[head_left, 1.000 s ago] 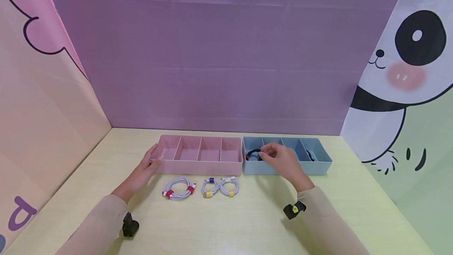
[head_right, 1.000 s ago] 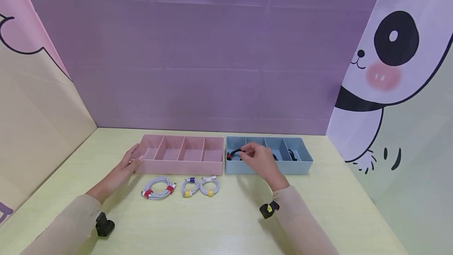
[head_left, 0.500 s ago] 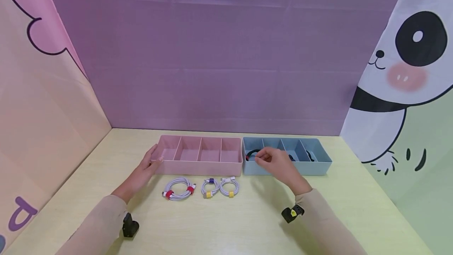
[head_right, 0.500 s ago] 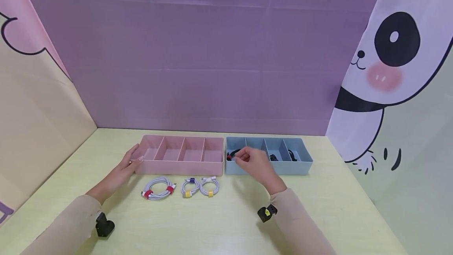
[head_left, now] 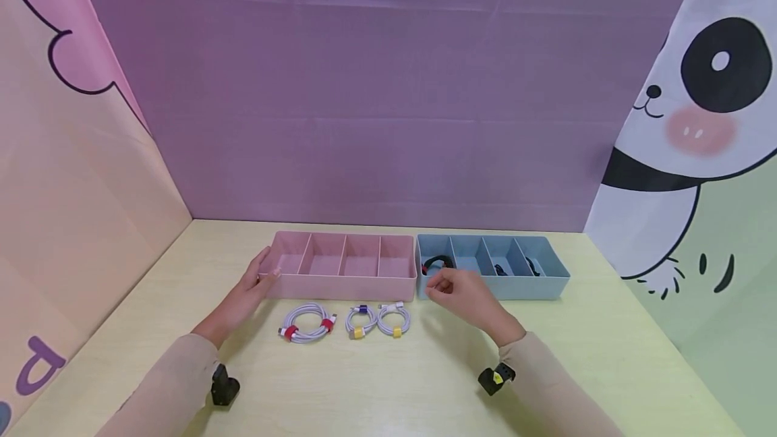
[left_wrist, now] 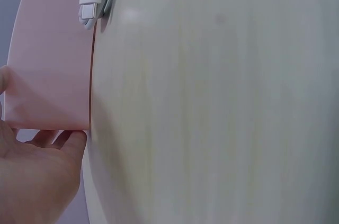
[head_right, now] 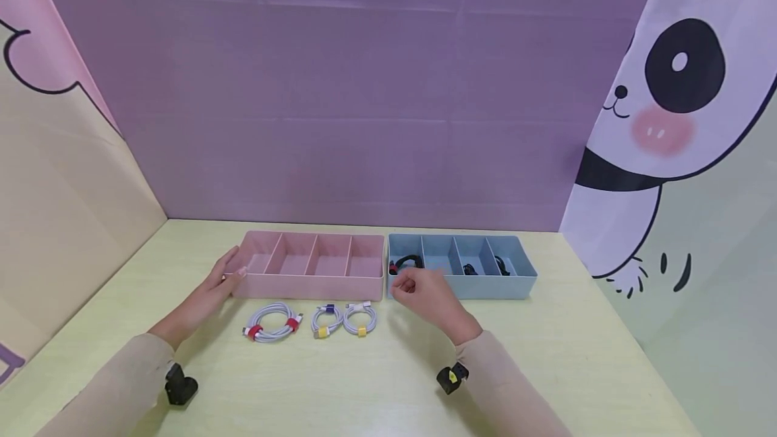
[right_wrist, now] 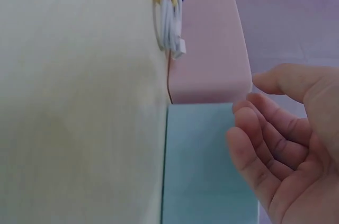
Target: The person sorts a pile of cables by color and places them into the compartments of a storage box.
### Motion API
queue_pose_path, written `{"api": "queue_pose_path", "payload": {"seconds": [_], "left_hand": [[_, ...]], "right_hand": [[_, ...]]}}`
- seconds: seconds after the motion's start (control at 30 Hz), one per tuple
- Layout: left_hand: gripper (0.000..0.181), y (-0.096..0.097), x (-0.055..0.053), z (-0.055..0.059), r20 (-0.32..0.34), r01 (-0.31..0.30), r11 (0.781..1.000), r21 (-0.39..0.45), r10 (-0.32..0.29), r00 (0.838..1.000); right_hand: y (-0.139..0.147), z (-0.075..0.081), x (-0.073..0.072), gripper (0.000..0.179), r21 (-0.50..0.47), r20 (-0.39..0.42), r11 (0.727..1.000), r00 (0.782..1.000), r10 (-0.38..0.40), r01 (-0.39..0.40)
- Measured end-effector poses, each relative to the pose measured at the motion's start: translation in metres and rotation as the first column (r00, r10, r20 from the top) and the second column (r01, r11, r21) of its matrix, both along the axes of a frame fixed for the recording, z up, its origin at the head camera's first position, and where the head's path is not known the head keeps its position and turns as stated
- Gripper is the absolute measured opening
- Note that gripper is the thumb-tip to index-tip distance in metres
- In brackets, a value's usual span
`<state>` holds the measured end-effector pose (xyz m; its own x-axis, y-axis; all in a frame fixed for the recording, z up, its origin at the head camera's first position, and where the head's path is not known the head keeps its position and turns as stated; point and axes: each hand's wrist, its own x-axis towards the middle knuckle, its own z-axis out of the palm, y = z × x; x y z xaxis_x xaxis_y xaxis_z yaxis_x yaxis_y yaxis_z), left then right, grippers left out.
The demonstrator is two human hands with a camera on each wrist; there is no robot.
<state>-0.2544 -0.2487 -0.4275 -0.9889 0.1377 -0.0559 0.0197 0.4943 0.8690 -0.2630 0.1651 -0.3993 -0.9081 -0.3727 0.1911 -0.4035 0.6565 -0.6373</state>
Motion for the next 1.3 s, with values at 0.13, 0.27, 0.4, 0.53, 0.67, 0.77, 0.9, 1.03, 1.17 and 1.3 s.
{"api": "queue_pose_path", "payload": {"seconds": [0.13, 0.27, 0.4, 0.53, 0.67, 0.77, 0.9, 1.03, 1.17, 1.3], "left_hand": [[0.084, 0.001, 0.001, 0.000, 0.005, 0.002, 1.000, 0.000, -0.002, 1.000], [0.084, 0.001, 0.002, 0.000, 0.010, 0.001, 1.000, 0.002, -0.001, 1.000], [0.084, 0.001, 0.003, 0.001, 0.015, -0.004, 1.000, -0.005, 0.004, 1.000], [0.084, 0.001, 0.004, 0.003, 0.016, -0.005, 1.000, -0.010, 0.005, 1.000], [0.084, 0.001, 0.005, 0.004, 0.010, -0.005, 1.000, -0.010, 0.005, 1.000], [0.084, 0.001, 0.005, 0.005, 0.005, -0.006, 1.000, -0.011, 0.006, 1.000], [0.083, 0.001, 0.004, 0.005, 0.004, -0.007, 1.000, -0.011, 0.007, 1.000], [0.084, 0.001, 0.004, 0.005, 0.007, -0.007, 1.000, -0.011, 0.007, 1.000], [0.084, 0.000, 0.004, 0.004, 0.006, -0.004, 1.000, -0.012, 0.004, 1.000], [0.082, 0.000, 0.003, 0.003, -0.003, -0.001, 1.000, -0.015, 0.001, 1.000]], "right_hand": [[-0.004, -0.004, 0.002, 0.006, 0.022, 0.000, 0.999, 0.999, 0.035, -0.035], [-0.007, -0.009, 0.004, 0.005, 0.029, -0.007, 0.997, 0.998, 0.070, -0.070], [-0.009, -0.014, 0.004, 0.004, 0.045, -0.023, 0.995, 0.995, 0.095, -0.094], [-0.012, -0.021, 0.004, 0.008, 0.064, 0.002, 0.992, 0.994, 0.105, -0.105], [-0.015, -0.023, 0.006, 0.014, 0.082, 0.055, 0.990, 0.993, 0.108, -0.112], [-0.017, -0.023, 0.008, 0.016, 0.100, 0.088, 0.989, 0.991, 0.104, -0.113], [-0.020, -0.021, 0.009, 0.020, 0.119, 0.112, 0.986, 0.988, 0.107, -0.121], [-0.023, -0.020, 0.007, 0.026, 0.138, 0.117, 0.980, 0.985, 0.126, -0.142], [-0.027, -0.019, 0.005, 0.027, 0.158, 0.134, 0.976, 0.983, 0.129, -0.150], [-0.033, -0.019, 0.004, 0.025, 0.185, 0.130, 0.971, 0.983, 0.130, -0.153]]}}
